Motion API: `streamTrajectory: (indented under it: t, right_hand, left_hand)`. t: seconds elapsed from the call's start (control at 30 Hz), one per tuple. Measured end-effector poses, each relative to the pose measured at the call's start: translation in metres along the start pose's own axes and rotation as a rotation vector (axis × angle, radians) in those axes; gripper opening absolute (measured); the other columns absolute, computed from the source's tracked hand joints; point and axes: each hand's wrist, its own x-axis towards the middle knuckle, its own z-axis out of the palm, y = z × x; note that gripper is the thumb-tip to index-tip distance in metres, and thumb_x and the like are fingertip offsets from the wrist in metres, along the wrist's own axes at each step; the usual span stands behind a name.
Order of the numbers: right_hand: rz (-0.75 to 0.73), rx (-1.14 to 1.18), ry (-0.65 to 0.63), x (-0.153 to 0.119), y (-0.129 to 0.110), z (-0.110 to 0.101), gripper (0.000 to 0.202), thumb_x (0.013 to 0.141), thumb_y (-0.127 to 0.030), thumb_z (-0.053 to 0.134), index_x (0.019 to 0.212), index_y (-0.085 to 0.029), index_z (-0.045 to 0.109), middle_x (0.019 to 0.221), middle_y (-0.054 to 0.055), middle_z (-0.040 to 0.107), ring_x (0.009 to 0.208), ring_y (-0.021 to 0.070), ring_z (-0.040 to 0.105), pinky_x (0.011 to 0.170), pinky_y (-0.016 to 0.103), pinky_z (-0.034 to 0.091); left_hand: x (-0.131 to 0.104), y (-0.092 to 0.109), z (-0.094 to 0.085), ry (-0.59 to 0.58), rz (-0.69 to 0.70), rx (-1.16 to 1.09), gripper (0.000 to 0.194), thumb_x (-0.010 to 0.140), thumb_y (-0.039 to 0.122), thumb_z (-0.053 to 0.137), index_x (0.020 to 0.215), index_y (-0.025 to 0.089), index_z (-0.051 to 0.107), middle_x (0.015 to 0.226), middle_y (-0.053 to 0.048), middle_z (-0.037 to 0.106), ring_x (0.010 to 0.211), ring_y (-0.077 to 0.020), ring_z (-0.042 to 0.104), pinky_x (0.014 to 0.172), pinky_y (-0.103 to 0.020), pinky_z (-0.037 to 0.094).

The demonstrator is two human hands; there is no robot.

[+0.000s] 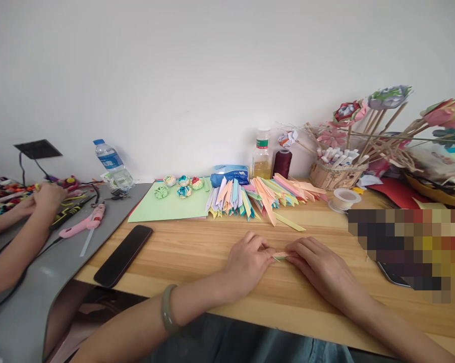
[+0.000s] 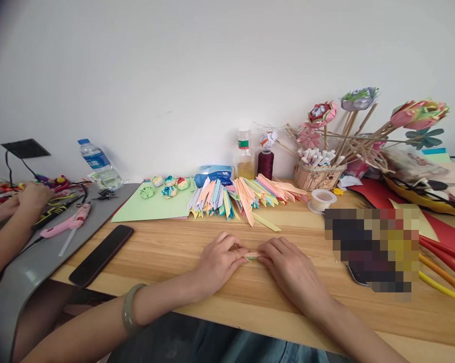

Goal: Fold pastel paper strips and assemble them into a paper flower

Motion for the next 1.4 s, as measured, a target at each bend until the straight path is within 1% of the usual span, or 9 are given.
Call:
streamTrajectory:
  t: [0.13,0.3,0.43,0.53,0.73,1.07,1.2,1.3,1.4]
  right_hand:
    - [0.003,0.023,-0.013,0.002,0.000,-0.001,0.016,0.089,-0.025,0.039,0.085,-0.020,0.053,0.082,0.006,0.059,0.078,0.0193,0.054,0.067,0.032,0.044]
    - [-0.024,-0.007,-0.022,0.004,-0.003,-0.007,0.019,0.089,-0.023,0.038,0.078,-0.019,0.053,0.078,0.006,0.058,0.075,0.0188,0.054,0.065,0.031,0.043]
    - [-0.038,-0.067,-0.024,0.005,-0.011,-0.013,0.010,0.082,-0.026,0.050,0.085,-0.019,0.056,0.086,0.007,0.060,0.082,0.0215,0.053,0.070,0.034,0.043]
    - [-0.068,-0.150,0.019,0.007,-0.018,-0.014,0.018,0.077,-0.027,0.055,0.093,-0.018,0.058,0.090,0.007,0.060,0.087,0.0237,0.053,0.073,0.036,0.042]
    - [-0.142,-0.185,-0.014,0.011,-0.023,-0.010,0.020,0.087,-0.016,0.040,0.085,-0.020,0.060,0.075,0.005,0.057,0.070,0.0179,0.053,0.059,0.028,0.040]
    - [0.067,0.069,-0.079,0.017,-0.016,-0.013,0.021,0.089,-0.024,0.033,0.080,-0.020,0.052,0.080,0.005,0.058,0.070,0.0177,0.056,0.061,0.029,0.044]
    - [0.163,0.179,0.036,0.013,-0.016,-0.025,0.017,0.086,-0.030,0.037,0.086,-0.021,0.052,0.077,0.004,0.063,0.066,0.0169,0.059,0.057,0.027,0.045]
    - [0.184,0.145,0.096,0.009,-0.018,-0.027,0.021,0.084,-0.036,0.040,0.088,-0.021,0.053,0.070,0.003,0.062,0.059,0.0164,0.059,0.052,0.026,0.043]
    - [0.188,-0.002,0.020,0.005,-0.019,-0.016,0.029,0.079,-0.038,0.047,0.101,-0.020,0.053,0.074,0.003,0.062,0.059,0.0187,0.060,0.048,0.027,0.042]
  left_hand:
    - [0.002,-0.004,0.002,0.044,-0.085,-0.155,0.023,0.081,0.031,0.052,0.098,0.020,0.064,0.081,-0.004,0.059,0.086,-0.0166,0.047,0.075,-0.028,0.041]
    - [0.010,0.000,0.001,0.053,-0.154,-0.224,0.010,0.075,0.023,0.059,0.078,0.016,0.066,0.075,-0.004,0.061,0.083,-0.0173,0.049,0.073,-0.029,0.042]
    - [0.013,0.003,0.001,0.055,-0.178,-0.231,0.005,0.073,0.017,0.060,0.070,0.015,0.065,0.071,-0.003,0.061,0.079,-0.0168,0.050,0.071,-0.029,0.042]
    - [0.013,0.002,0.003,0.068,-0.177,-0.225,0.006,0.073,0.017,0.059,0.070,0.017,0.064,0.069,-0.002,0.059,0.077,-0.0164,0.050,0.071,-0.028,0.041]
    - [0.013,-0.001,0.005,0.064,-0.166,-0.238,0.007,0.073,0.021,0.060,0.070,0.017,0.065,0.067,-0.001,0.057,0.077,-0.0164,0.050,0.070,-0.027,0.041]
    - [0.016,-0.002,0.004,0.033,-0.206,-0.270,0.008,0.073,0.023,0.059,0.068,0.017,0.063,0.069,-0.002,0.061,0.080,-0.0174,0.051,0.070,-0.027,0.040]
    - [0.016,-0.002,0.003,0.033,-0.199,-0.259,0.007,0.072,0.021,0.060,0.068,0.016,0.063,0.070,-0.002,0.062,0.079,-0.0174,0.051,0.070,-0.027,0.040]
    - [0.016,-0.001,0.003,0.048,-0.195,-0.252,0.007,0.071,0.021,0.060,0.067,0.017,0.063,0.069,-0.002,0.062,0.079,-0.0171,0.052,0.069,-0.027,0.041]
    - [0.016,-0.001,0.004,0.062,-0.193,-0.240,0.008,0.072,0.021,0.059,0.067,0.016,0.064,0.068,-0.002,0.062,0.078,-0.0170,0.052,0.067,-0.027,0.040]
